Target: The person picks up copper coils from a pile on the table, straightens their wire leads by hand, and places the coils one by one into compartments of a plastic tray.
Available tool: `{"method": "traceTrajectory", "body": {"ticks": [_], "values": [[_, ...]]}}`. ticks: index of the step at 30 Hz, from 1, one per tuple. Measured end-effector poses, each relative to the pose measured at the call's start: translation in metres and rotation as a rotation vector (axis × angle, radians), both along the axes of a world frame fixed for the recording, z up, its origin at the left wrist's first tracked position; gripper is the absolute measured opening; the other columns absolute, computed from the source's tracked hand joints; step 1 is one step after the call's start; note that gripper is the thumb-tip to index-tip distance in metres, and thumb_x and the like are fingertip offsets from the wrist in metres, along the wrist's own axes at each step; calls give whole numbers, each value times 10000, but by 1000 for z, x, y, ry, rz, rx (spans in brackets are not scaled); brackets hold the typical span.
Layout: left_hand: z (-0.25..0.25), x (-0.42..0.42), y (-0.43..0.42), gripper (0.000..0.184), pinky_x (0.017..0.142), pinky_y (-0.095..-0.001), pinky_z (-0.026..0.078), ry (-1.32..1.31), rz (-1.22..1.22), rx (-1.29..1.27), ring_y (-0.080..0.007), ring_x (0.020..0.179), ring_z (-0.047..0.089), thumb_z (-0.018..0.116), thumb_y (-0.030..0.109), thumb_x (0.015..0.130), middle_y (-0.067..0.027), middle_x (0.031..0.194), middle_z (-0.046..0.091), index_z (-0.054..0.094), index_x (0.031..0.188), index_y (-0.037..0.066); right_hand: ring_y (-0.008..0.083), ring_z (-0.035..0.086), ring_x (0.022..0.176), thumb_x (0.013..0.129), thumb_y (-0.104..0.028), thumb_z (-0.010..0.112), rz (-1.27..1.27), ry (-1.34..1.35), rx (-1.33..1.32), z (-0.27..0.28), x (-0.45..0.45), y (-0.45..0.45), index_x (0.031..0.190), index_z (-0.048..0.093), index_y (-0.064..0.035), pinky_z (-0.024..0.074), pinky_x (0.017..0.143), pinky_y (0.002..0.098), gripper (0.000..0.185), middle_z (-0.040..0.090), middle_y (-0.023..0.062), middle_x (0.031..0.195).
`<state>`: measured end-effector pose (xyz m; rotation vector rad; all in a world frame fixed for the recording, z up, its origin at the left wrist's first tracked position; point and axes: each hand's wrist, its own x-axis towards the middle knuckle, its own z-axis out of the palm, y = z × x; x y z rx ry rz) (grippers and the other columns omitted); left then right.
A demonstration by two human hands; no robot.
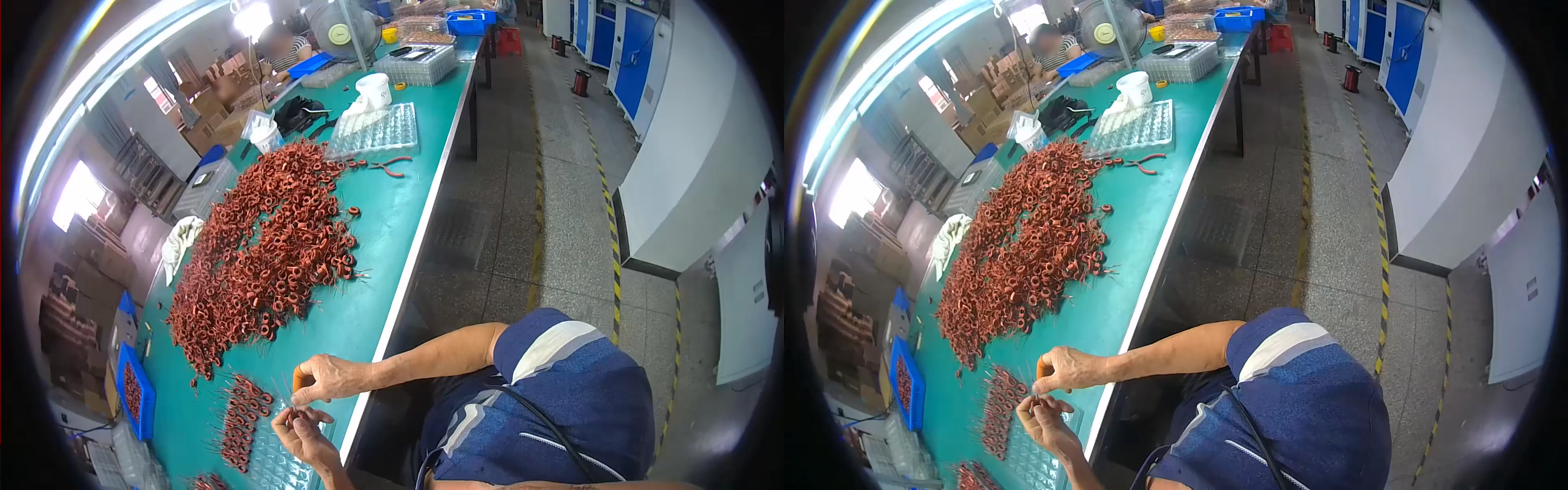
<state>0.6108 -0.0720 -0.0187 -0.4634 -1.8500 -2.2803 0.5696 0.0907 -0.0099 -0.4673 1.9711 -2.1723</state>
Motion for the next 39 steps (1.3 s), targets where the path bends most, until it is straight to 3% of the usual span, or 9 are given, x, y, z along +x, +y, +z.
{"method": "traceTrajectory", "body": {"ticks": [3, 6, 12, 18, 25, 33, 35, 37, 39], "values": [[13, 9, 7, 345, 592, -268, 450, -10, -46, -33, -121, 693, 495, 548, 250, 988, -48, 790, 506, 418, 1207, 16, 216, 648, 971, 845, -356, 693, -8, 92, -15, -3, 3, 3, 1192, 589, 68, 511, 867, 323, 557, 665, 174, 1065], [25, 17, 27, 386, 604, -268, 441, -42, -26, -43, -119, 672, 491, 545, 244, 988, -38, 771, 497, 390, 1256, 12, 235, 574, 1173, 851, -321, 691, 111, 11, -210, 6, 14, 16, 1290, 528, 72, 423, 1030, 350, 612, 633, 186, 1177], [28, 21, 46, 222, 600, -271, 443, -152, -248, -176, -97, 619, 465, 501, 225, 1015, -11, 745, 488, 511, 1108, 24, 231, 589, 1102, 809, -286, 709, -1, 45, -318, -3, 29, 36, 1169, 624, 52, 445, 987, 359, 501, 656, 153, 1120], [20, 32, 76, 209, 520, -231, 434, -162, -228, -173, -60, 620, 504, 507, 231, 1016, 13, 714, 503, 574, 1006, 33, 208, 622, 1009, 820, -187, 701, -86, 92, -350, -3, 54, 68, 1070, 657, 47, 474, 928, 346, 345, 686, 124, 1020], [11, 31, 97, 218, 474, -212, 406, -133, -195, -245, -48, 594, 492, 529, 246, 1003, 14, 705, 492, 578, 980, 36, 194, 627, 976, 859, -272, 716, -229, 206, -215, -20, 59, 85, 1043, 653, 48, 483, 895, 332, 374, 686, 122, 985], [5, 28, 86, 268, 508, -216, 393, -186, -91, -426, -77, 572, 501, 487, 220, 1004, -9, 678, 539, 619, 1058, -8, 139, 622, 931, 891, -211, 682, -173, 100, -152, -20, 48, 78, 1053, 649, 29, 499, 852, 290, 292, 691, 89, 982], [-22, 21, 70, 302, 553, -216, 435, -214, -49, -316, -90, 579, 515, 500, 173, 997, -8, 676, 542, 510, 1234, -13, 143, 627, 908, 903, -182, 666, -132, 77, -121, -32, 37, 66, 1051, 655, 24, 500, 839, 280, 254, 682, 81, 968], [-23, 19, 47, 392, 622, -275, 496, -154, 24, -410, -142, 699, 614, 517, 137, 980, -91, 812, 648, 399, 1316, -29, 137, 631, 809, 901, -176, 679, -139, -34, -202, -29, 26, 51, 982, 667, 29, 513, 733, 267, 221, 682, 87, 882], [-37, 18, 16, 343, 637, -316, 505, -60, 195, -490, -192, 727, 638, 547, 122, 966, -120, 866, 662, 460, 1270, -10, 98, 604, 747, 888, -167, 703, -155, 9, -137, -33, 5, 33, 970, 671, 23, 493, 670, 233, 209, 679, 57, 847]]}}
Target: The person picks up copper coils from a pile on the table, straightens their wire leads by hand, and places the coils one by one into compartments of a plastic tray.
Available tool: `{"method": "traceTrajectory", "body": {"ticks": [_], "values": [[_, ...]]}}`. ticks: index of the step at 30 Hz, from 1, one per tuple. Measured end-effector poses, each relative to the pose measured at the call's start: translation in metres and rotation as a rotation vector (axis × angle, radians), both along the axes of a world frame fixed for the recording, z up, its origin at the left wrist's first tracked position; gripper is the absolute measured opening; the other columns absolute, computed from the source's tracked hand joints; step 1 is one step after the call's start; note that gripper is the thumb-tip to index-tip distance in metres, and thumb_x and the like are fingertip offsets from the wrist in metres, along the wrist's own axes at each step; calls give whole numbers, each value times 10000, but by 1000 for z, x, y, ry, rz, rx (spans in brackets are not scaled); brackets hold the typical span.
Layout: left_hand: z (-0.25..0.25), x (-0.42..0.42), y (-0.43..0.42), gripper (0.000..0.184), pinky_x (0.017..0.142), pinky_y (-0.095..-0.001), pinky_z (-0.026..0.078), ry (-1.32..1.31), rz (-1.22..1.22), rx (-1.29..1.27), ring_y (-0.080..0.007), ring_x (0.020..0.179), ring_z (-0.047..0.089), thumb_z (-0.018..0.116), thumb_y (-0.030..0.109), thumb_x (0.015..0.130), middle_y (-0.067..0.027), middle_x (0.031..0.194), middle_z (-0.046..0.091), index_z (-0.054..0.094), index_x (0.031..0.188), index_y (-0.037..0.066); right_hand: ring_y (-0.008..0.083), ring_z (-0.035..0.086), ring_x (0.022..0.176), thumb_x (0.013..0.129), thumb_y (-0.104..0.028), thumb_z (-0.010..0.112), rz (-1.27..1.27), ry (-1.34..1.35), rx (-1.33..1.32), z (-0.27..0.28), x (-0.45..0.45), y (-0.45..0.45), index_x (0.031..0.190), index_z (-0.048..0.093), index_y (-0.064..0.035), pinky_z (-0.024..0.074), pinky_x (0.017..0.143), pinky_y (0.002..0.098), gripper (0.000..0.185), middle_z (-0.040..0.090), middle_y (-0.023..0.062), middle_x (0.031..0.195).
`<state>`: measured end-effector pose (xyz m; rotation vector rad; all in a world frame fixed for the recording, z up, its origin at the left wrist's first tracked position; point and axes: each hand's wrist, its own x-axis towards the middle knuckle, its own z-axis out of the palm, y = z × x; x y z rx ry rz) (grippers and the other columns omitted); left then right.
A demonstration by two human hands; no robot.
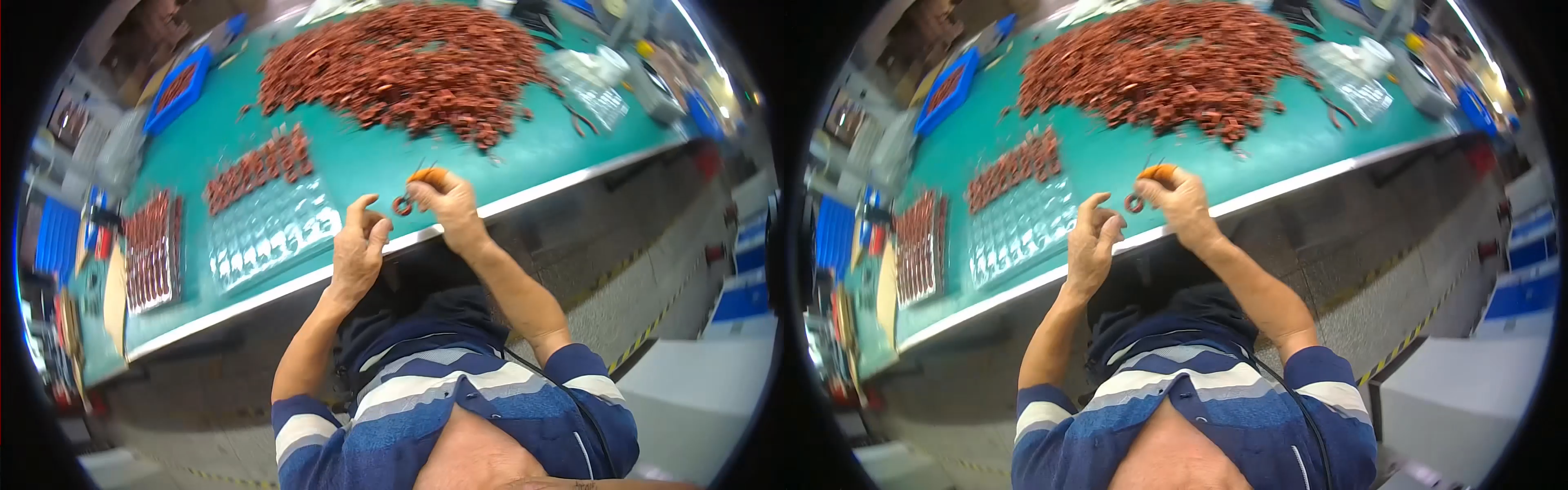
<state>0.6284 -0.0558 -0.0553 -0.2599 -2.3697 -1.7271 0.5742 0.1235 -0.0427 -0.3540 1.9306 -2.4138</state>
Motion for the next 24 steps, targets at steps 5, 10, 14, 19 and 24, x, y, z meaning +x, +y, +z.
{"method": "traceTrajectory", "body": {"ticks": [5, 10, 14, 19, 24], "values": [[1, -5, -30, 216, 654, -368, 498, 191, 197, -143, -297, 736, 641, 578, 66, 930, -153, 862, 645, 577, 1141, 20, 79, 569, 704, 858, -222, 735, 98, 71, 136, 33, -52, -54, 982, 671, 24, 475, 650, 226, 283, 667, 30, 823], [-20, -20, -46, 139, 683, -336, 488, 244, 195, -169, -270, 752, 627, 590, 32, 900, -148, 864, 635, 638, 1028, 4, 119, 630, 752, 840, -190, 737, 158, 225, 265, 33, -102, -143, 1111, 607, 39, 514, 669, 264, 378, 691, 79, 858], [-19, -24, -52, 133, 674, -347, 475, 198, 155, -66, -280, 736, 605, 585, 18, 888, -146, 849, 619, 631, 1011, -3, 149, 661, 766, 837, -146, 728, 216, 327, 425, 18, -123, -189, 1150, 563, 63, 547, 659, 292, 412, 697, 130, 877], [-15, -23, -57, 108, 650, -342, 465, 154, 118, -15, -267, 712, 594, 587, 31, 899, -131, 815, 593, 626, 996, 6, 174, 678, 791, 839, -146, 726, 269, 355, 563, -1, -142, -208, 1144, 574, 59, 548, 673, 304, 397, 708, 144, 931], [-14, -24, -57, 106, 648, -343, 468, 159, 110, -12, -269, 709, 595, 586, 35, 906, -129, 818, 595, 626, 1000, 8, 195, 682, 781, 831, -164, 725, 274, 455, 722, -11, -145, -220, 1135, 586, 48, 536, 671, 308, 396, 708, 167, 940]]}}
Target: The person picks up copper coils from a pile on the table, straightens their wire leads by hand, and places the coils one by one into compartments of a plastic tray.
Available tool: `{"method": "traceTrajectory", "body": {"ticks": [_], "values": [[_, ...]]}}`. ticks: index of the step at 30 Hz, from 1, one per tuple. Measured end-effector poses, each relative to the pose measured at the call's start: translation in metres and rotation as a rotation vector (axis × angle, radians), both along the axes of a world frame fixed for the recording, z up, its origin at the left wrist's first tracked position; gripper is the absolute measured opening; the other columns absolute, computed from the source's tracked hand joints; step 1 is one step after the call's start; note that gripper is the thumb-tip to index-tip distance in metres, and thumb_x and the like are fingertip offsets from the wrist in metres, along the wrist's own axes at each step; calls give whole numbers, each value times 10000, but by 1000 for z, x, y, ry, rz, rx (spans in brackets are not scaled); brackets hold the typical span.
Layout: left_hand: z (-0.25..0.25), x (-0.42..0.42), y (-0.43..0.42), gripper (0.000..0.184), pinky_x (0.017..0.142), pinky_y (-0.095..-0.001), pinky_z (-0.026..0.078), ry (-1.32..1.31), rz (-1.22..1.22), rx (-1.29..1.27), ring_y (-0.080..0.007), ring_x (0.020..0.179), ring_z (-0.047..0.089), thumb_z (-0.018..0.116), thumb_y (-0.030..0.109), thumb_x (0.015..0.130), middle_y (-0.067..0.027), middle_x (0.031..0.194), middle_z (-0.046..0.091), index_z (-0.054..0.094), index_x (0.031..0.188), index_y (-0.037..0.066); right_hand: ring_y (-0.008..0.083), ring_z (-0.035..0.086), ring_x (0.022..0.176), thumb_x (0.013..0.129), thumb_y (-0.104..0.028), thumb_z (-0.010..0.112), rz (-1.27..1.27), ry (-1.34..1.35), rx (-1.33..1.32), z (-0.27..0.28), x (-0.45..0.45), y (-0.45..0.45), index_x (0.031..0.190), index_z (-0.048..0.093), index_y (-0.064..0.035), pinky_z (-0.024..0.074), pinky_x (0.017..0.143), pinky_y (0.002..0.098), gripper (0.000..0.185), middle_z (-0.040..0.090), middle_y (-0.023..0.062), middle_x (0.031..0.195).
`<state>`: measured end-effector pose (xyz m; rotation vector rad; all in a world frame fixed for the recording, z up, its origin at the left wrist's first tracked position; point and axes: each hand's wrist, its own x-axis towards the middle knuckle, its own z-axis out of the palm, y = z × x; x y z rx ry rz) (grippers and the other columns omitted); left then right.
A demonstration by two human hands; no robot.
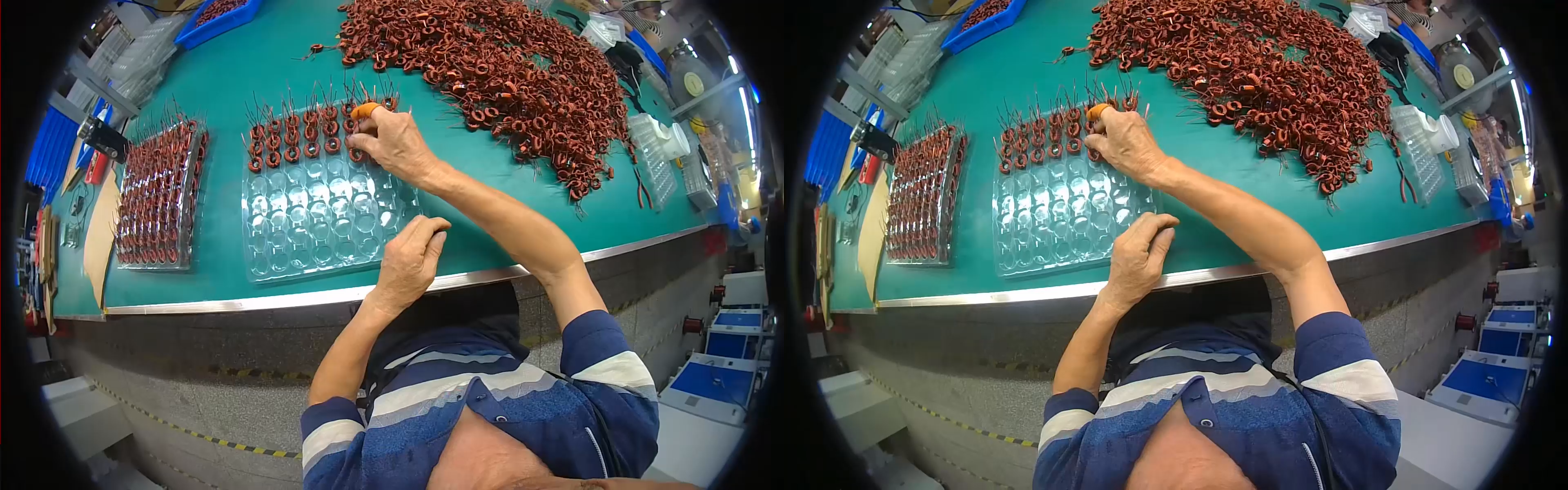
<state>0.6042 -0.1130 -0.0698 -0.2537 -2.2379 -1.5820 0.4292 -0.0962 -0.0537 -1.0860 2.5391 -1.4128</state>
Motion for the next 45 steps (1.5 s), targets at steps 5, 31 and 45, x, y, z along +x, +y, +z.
{"method": "traceTrajectory", "body": {"ticks": [5, 31, 45], "values": [[-2, -1, 0, 102, 648, -336, 466, 11, 10, -13, -262, 708, 594, 586, 38, 909, -124, 819, 598, 628, 998, 7, 253, 667, 834, 822, -181, 727, -6, 208, 52, -13, -5, -3, 1123, 600, 36, 524, 762, 341, 392, 696, 169, 953], [-2, -16, -22, 251, 919, -428, 410, 153, -116, -692, -316, 1084, 521, 646, 48, 778, -125, 1108, 559, 612, 1025, 19, 263, 604, 918, 874, -92, 527, 45, 801, 688, 3, -65, 162, 951, 572, -71, 413, 843, 412, 92, 635, 98, 888], [8, -90, 11, 147, 743, -430, 485, 168, 73, -412, -353, 848, 629, 586, 57, 864, -180, 915, 649, 635, 992, 4, 321, 628, 946, 819, -164, 653, -50, 706, 37, -4, -21, 150, 1055, 656, -28, 499, 869, 412, 272, 661, 162, 961]]}}
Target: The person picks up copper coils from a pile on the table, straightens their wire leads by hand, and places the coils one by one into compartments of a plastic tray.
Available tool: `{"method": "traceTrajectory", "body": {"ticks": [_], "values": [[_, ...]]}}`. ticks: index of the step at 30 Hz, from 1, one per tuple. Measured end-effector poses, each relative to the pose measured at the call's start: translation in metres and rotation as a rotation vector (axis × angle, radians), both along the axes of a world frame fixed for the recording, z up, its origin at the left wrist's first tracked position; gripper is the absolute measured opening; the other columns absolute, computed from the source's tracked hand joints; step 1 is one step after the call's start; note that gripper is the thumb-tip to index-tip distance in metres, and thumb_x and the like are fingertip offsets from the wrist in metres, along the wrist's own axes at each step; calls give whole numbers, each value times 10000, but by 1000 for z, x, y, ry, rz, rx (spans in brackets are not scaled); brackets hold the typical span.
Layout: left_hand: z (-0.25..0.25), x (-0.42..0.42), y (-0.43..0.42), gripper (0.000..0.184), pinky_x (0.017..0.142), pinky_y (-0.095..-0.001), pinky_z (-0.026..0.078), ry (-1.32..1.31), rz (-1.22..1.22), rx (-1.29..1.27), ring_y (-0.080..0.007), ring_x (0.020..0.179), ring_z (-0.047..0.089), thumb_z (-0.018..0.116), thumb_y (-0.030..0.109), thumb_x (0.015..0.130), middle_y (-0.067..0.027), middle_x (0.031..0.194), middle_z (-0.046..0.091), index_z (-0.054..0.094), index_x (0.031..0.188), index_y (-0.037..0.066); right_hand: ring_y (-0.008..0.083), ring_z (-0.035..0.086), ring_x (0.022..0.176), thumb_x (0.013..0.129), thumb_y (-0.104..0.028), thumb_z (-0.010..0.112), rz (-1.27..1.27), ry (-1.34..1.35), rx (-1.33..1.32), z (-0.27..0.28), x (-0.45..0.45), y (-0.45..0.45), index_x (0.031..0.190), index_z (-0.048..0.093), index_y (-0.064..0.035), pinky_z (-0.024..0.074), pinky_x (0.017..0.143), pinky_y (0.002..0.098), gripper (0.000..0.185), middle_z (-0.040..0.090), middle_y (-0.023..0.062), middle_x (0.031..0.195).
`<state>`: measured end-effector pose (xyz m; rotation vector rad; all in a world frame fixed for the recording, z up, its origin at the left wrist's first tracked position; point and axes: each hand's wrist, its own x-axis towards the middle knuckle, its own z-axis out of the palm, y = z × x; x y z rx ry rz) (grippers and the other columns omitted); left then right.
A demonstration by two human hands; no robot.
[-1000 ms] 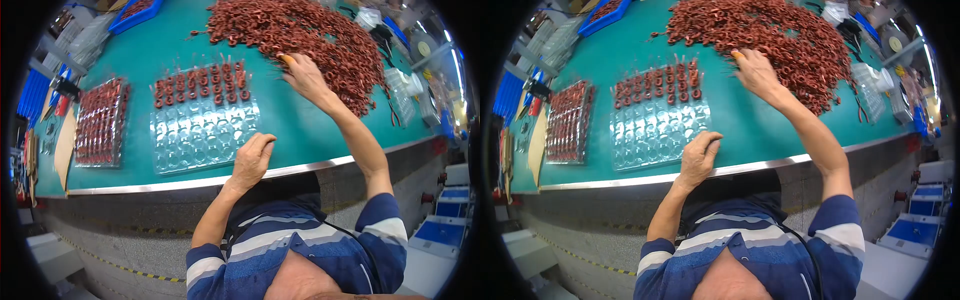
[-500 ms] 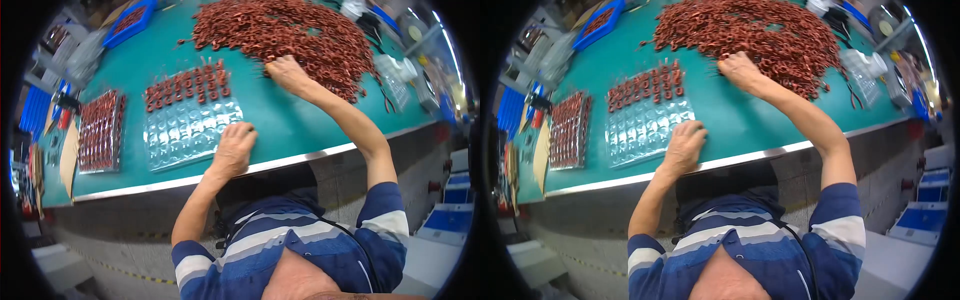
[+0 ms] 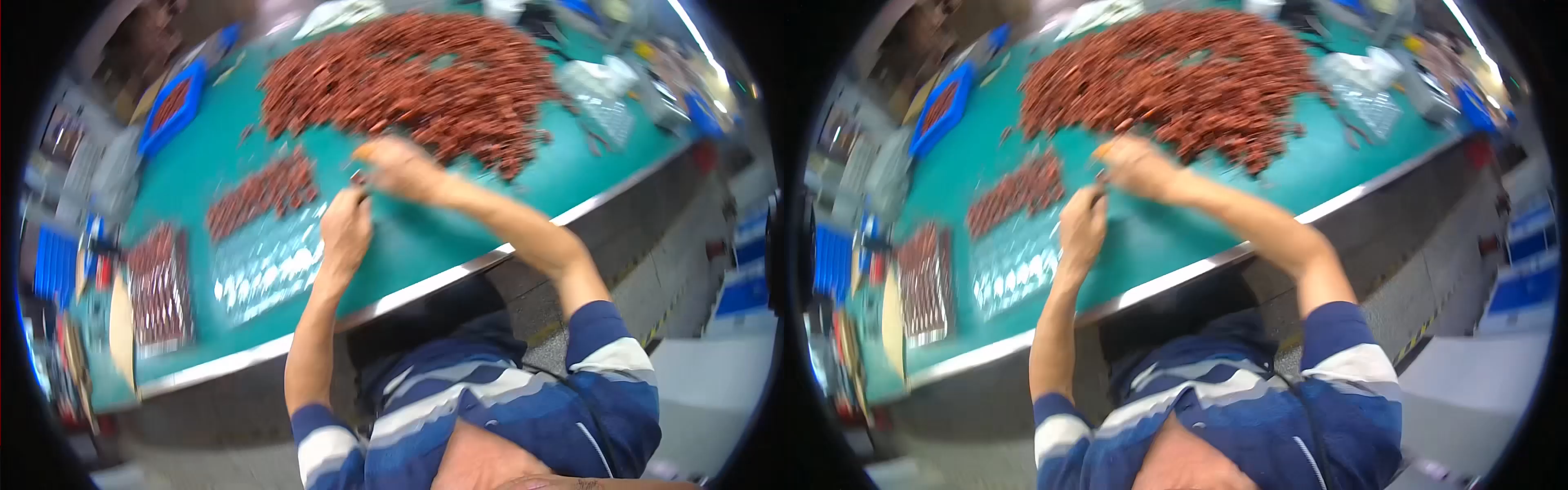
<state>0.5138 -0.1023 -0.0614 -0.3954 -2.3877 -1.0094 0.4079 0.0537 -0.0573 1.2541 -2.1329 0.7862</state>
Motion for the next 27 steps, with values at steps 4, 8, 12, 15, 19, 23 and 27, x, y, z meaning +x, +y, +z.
{"method": "traceTrajectory", "body": {"ticks": [4, 8, 12, 15, 19, 23, 27], "values": [[-10, 0, 9, 148, 760, -386, 486, -36, -14, 50, -314, 838, 637, 560, 20, 885, -165, 907, 663, 653, 997, -9, 337, 597, 964, 785, -244, 646, 33, 30, 103, -40, -2, -12, 1017, 586, -83, 490, 826, 429, 288, 614, 140, 1017], [-9, 4, 4, 152, 676, -328, 481, -212, -25, 134, -213, 713, 606, 545, 40, 914, -126, 831, 640, 642, 1007, -30, 306, 551, 898, 811, -184, 573, -77, -8, 166, -52, 8, -23, 923, 567, -61, 458, 732, 414, 166, 559, 137, 907], [-8, 7, 0, 160, 610, -294, 467, -324, -1, 228, -140, 638, 563, 547, 65, 930, -81, 779, 613, 637, 1018, -33, 299, 526, 906, 827, -214, 573, -39, -44, 53, -59, 17, -13, 907, 571, -67, 441, 771, 428, 167, 522, 130, 884], [-9, 6, 2, 166, 599, -285, 461, -329, -15, 269, -126, 635, 552, 543, 82, 941, -62, 770, 601, 633, 1012, -39, 283, 522, 886, 834, -209, 566, -38, 25, 54, -58, 25, -7, 904, 571, -61, 438, 764, 402, 163, 508, 111, 857], [-21, 1, -6, 165, 588, -275, 456, -308, -24, 247, -123, 629, 546, 542, 83, 944, -61, 769, 601, 625, 1000, -48, 286, 531, 870, 832, -191, 555, -48, 49, 28, -58, 29, -11, 806, 580, -57, 445, 746, 398, 139, 524, 117, 846], [-18, 1, -2, 154, 581, -276, 455, -301, -47, 245, -118, 627, 542, 544, 71, 940, -61, 765, 604, 621, 984, -55, 288, 546, 882, 827, -199, 563, -69, 63, 20, -60, 29, -9, 762, 588, -54, 461, 750, 398, 162, 536, 129, 859], [-17, 3, 0, 152, 583, -274, 457, -281, -49, 214, -114, 632, 542, 536, 57, 934, -62, 769, 607, 621, 988, -56, 267, 541, 841, 803, -198, 572, -114, 114, -35, -57, 40, -4, 737, 555, -49, 463, 694, 383, 164, 524, 111, 834]]}}
